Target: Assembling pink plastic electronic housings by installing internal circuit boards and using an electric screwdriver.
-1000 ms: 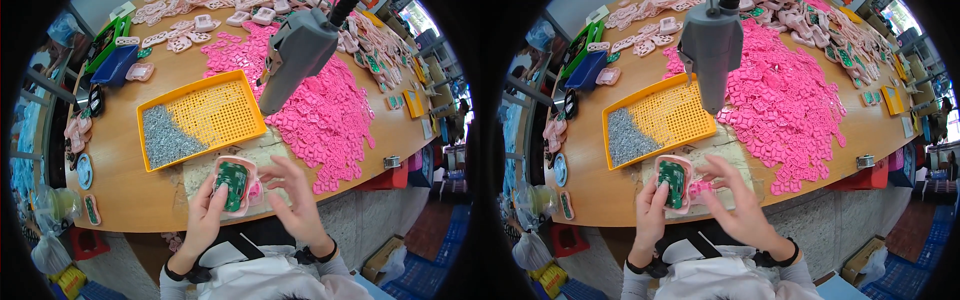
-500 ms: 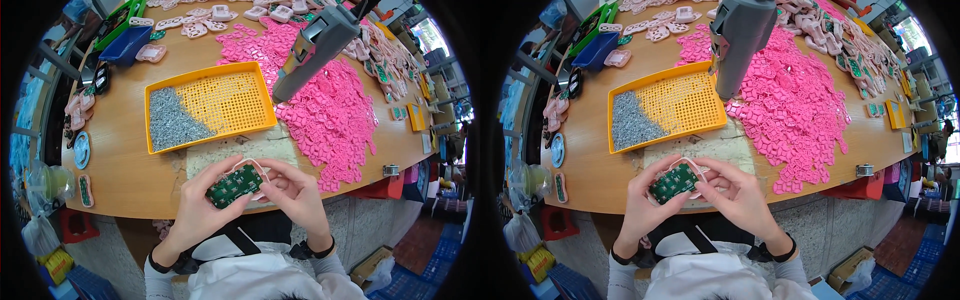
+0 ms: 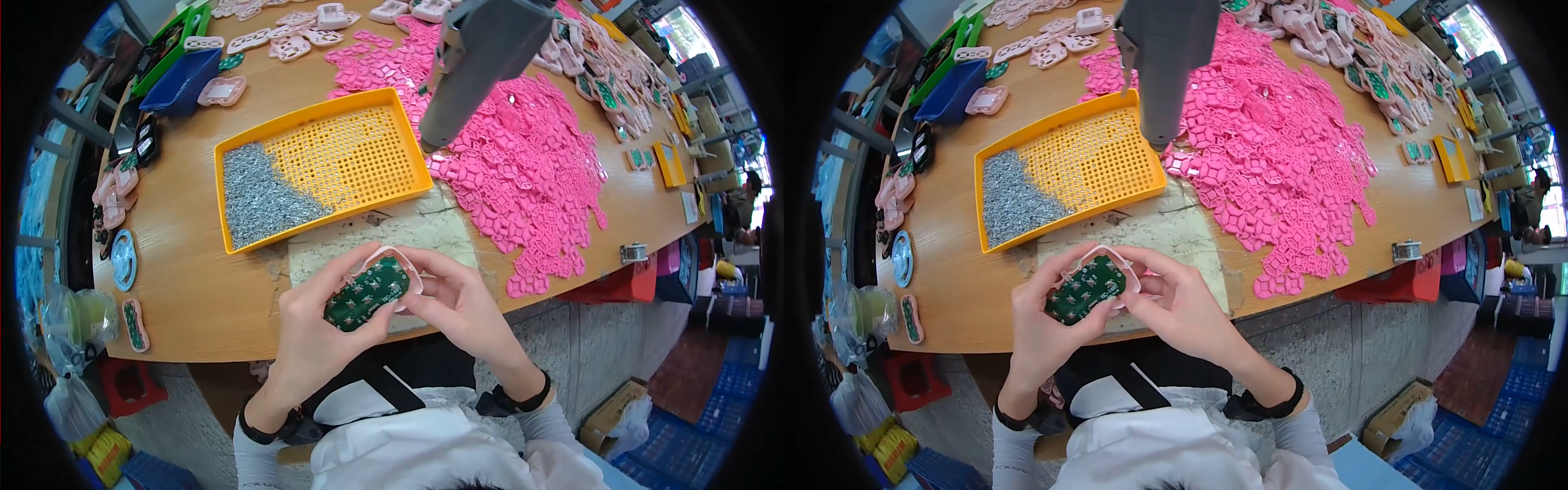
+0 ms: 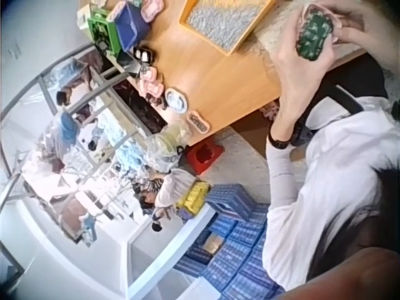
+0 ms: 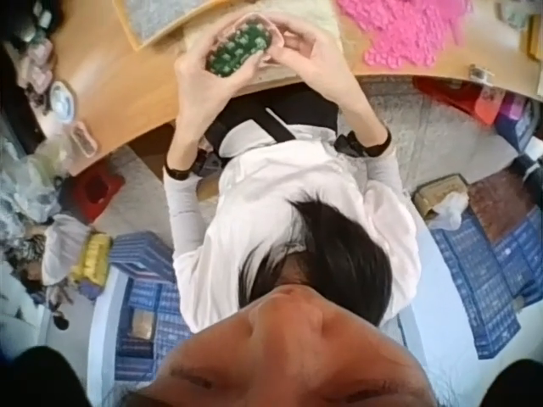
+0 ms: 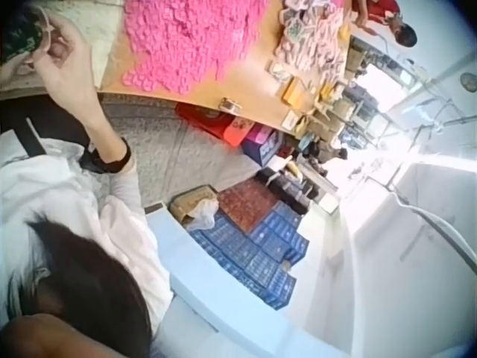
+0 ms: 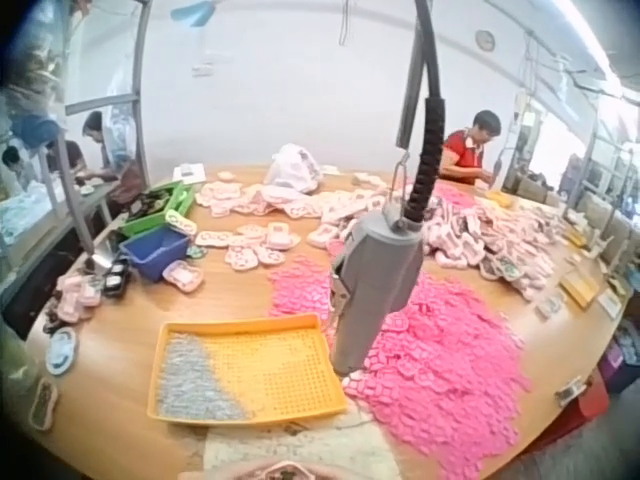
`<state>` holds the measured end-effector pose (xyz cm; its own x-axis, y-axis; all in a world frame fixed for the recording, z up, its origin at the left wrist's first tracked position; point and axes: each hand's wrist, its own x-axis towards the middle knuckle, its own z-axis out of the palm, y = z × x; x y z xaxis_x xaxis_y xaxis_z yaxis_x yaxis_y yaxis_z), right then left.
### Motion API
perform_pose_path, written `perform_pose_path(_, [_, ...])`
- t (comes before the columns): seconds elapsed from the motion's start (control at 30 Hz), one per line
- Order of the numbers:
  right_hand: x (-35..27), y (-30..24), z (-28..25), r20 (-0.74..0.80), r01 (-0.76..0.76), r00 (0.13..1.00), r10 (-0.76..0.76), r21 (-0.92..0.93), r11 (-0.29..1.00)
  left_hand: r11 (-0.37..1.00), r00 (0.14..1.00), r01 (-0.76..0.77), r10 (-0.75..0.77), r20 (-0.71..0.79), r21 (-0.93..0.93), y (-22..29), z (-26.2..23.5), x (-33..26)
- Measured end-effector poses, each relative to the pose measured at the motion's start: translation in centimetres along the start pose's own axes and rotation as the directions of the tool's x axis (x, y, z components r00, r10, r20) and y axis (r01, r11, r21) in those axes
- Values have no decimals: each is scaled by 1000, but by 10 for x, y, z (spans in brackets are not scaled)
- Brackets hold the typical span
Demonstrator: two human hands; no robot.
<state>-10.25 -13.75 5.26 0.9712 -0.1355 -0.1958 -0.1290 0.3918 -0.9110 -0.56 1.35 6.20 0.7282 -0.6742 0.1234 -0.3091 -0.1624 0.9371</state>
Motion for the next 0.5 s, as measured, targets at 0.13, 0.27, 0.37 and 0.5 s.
perform_pose_path(0.13, [4,1,-1,-29,-6,1000,7,61,998,997,998,67,-67,3,-40,-4,0,2])
perform_pose_path(0.27, [10,8,6,-49,-25,998,33,171,985,996,998,43,-47,-48,-83,-10,3,5])
perform_pose_path(0.37, [11,16,9,-95,-11,995,32,218,976,994,994,81,-86,-63,-79,-12,5,5])
perform_pose_path(0.5, [12,25,10,-113,8,993,16,205,979,996,992,92,-94,-90,-19,-13,7,2])
